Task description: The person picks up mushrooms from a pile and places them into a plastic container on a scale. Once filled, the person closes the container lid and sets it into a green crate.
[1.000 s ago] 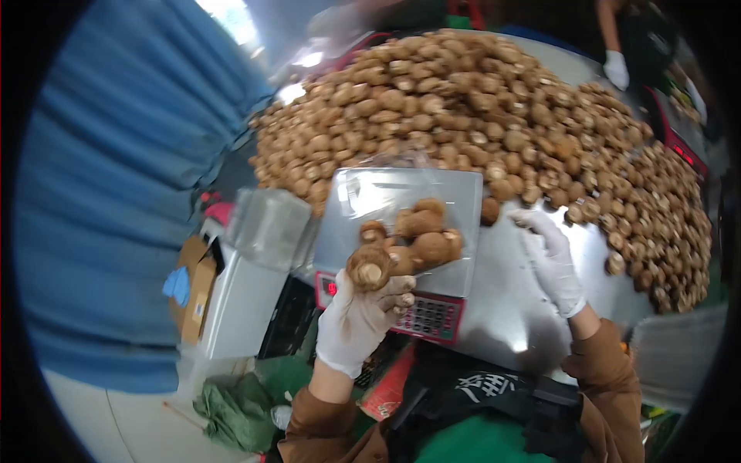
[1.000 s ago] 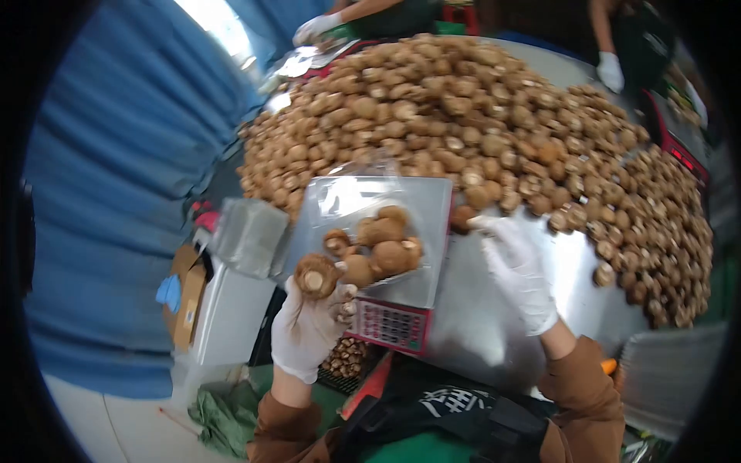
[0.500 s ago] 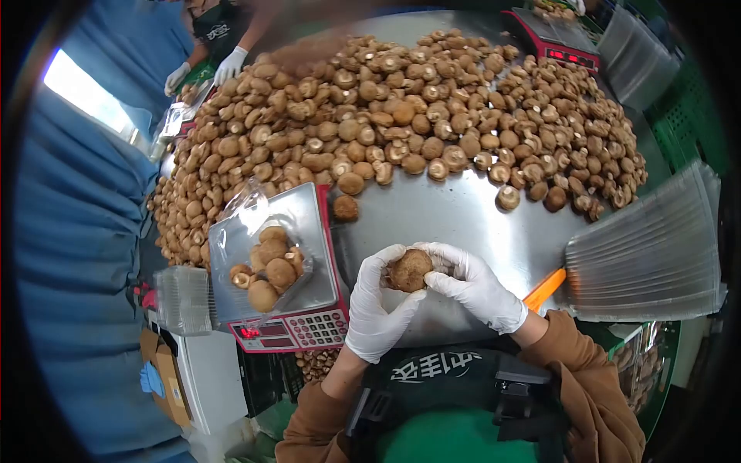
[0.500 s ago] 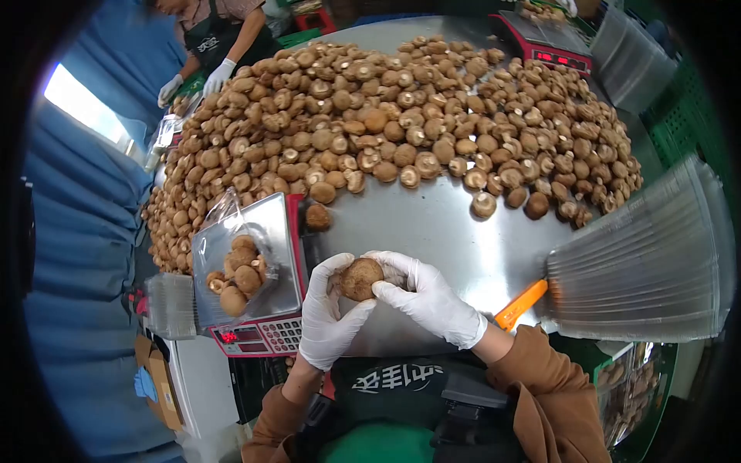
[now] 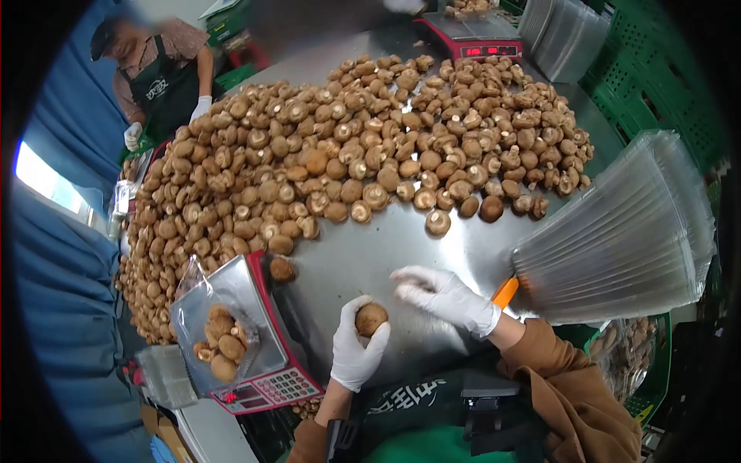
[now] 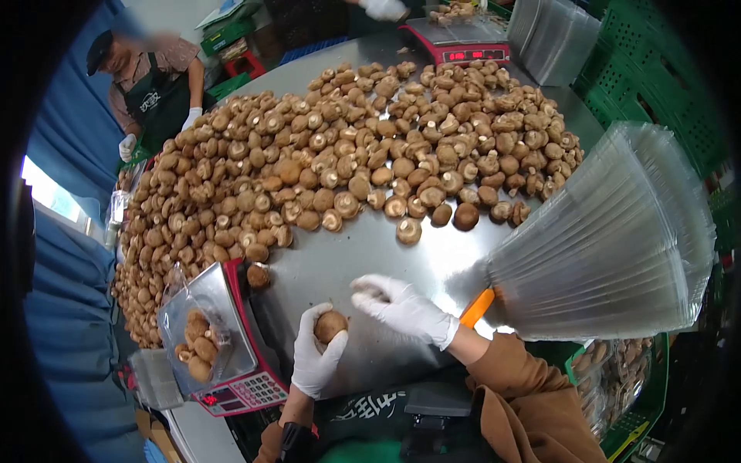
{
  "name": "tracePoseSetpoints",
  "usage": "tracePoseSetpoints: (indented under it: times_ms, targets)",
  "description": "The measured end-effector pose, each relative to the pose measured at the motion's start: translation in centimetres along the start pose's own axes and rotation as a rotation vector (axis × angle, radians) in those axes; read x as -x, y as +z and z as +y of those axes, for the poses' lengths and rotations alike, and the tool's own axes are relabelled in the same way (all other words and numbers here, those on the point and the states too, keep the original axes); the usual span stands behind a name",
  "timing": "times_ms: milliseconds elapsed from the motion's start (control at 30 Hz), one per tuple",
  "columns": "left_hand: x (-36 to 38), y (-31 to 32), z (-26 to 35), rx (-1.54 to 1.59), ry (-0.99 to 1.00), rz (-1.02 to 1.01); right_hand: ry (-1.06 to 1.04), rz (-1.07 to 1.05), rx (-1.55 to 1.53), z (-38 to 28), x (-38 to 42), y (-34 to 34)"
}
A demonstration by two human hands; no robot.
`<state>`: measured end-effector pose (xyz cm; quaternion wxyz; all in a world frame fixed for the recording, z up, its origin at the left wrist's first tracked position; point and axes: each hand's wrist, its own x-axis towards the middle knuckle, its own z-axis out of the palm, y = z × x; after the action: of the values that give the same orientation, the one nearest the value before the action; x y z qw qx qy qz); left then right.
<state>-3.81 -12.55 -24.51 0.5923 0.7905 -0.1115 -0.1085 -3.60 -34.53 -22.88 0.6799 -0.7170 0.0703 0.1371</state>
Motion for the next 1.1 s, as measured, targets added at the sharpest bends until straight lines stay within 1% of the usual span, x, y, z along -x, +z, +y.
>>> tracePoseSetpoints:
  times_ms: [33, 67, 133, 167, 200, 267, 300, 400, 433, 533, 567, 633, 667, 700, 733, 767, 800, 867, 933, 967, 1067, 1100]
  targets:
    - [-0.3, 0.1, -0.2, 0.062, -0.053, -0.012, -0.004, 0.111, 0.074, -0.2, -0.6, -1.4]
    - [-0.5, 0.3, -1.1, 0.045, -0.065, -0.025, -0.005, 0.223, 0.144, -0.1, -1.1, -2.7]
    - [-1.5, 1.1, -4.1, 0.013, -0.095, -0.043, -0.153, 0.493, 0.375, 2.5, -3.1, -5.6]
    - [-2.0, 1.9, -4.4, 0.073, -0.122, -0.015, -0.201, 0.629, 0.478, 2.7, -3.8, -6.5]
    - [-2.5, 2.5, -4.6, -0.044, -0.051, -0.003, -0.165, 0.702, 0.254, 3.7, -4.9, -7.1]
    - [-4.1, 3.7, -4.6, -0.281, 0.088, 0.037, -0.257, 0.826, 0.384, 4.4, -6.6, -8.3]
    - [-4.9, 4.2, -4.2, -0.268, 0.095, 0.055, -0.282, 0.853, 0.454, 3.7, -7.2, -7.9]
    - [-6.8, 4.8, -3.5, -0.428, 0.131, 0.008, -0.331, 0.719, 0.552, 0.8, -9.3, -6.1]
    - [-7.1, 4.9, -3.0, -0.331, -0.002, -0.033, -0.411, 0.68, 0.575, 0.5, -10.5, -5.9]
    - [-9.3, 4.1, -2.7, -0.375, 0.123, 0.125, -0.475, 0.618, 0.613, -0.1, -15.1, -5.8]
    - [-10.4, 3.4, -2.3, -0.495, 0.07, 0.129, -0.476, 0.601, 0.62, -0.6, -16.6, -5.7]
    - [-14.2, 2.3, -1.5, -0.522, 0.169, 0.287, -0.54, 0.571, 0.666, -1.7, -19.8, -5.5]
    - [-16.5, 1.6, -0.8, -0.506, 0.212, 0.318, -0.584, 0.555, 0.69, -2.1, -21.4, -5.4]
    - [-19.1, 1.1, -0.9, -0.565, 0.251, 0.382, -0.583, 0.48, 0.703, -2.5, -22.8, -5.3]
    - [-21.3, 0.4, -0.1, -0.652, 0.245, 0.431, -0.593, 0.445, 0.772, -3.0, -24.0, -4.9]
    - [-23.5, -0.3, 0.9, -0.68, 0.197, 0.428, -0.599, 0.419, 0.844, -3.4, -25.1, -4.4]
    - [-25.9, -0.9, 1.5, -0.784, 0.113, 0.372, -0.599, 0.396, 0.921, -3.8, -26.1, -4.2]
    - [-30.1, -1.9, -0.4, -1.051, 0.07, 0.174, -0.527, 0.338, 1.151, -3.2, -27.4, -3.1]
    - [-30.6, -1.4, 3.2, -1.153, -0.1, 0.005, -0.537, 0.344, 1.19, -2.4, -27.4, -2.3]
    - [-30.5, -1.0, 2.7, -1.152, -0.075, 0.01, -0.581, 0.345, 1.229, -2.4, -27.2, -2.3]
    - [-28.8, -0.5, 1.5, -1.096, -0.066, 0.066, -0.578, 0.302, 1.235, -2.4, -26.0, -2.0]
    - [-27.8, -0.4, 1.2, -1.082, -0.005, 0.106, -0.621, 0.299, 1.203, -2.7, -25.2, -1.8]
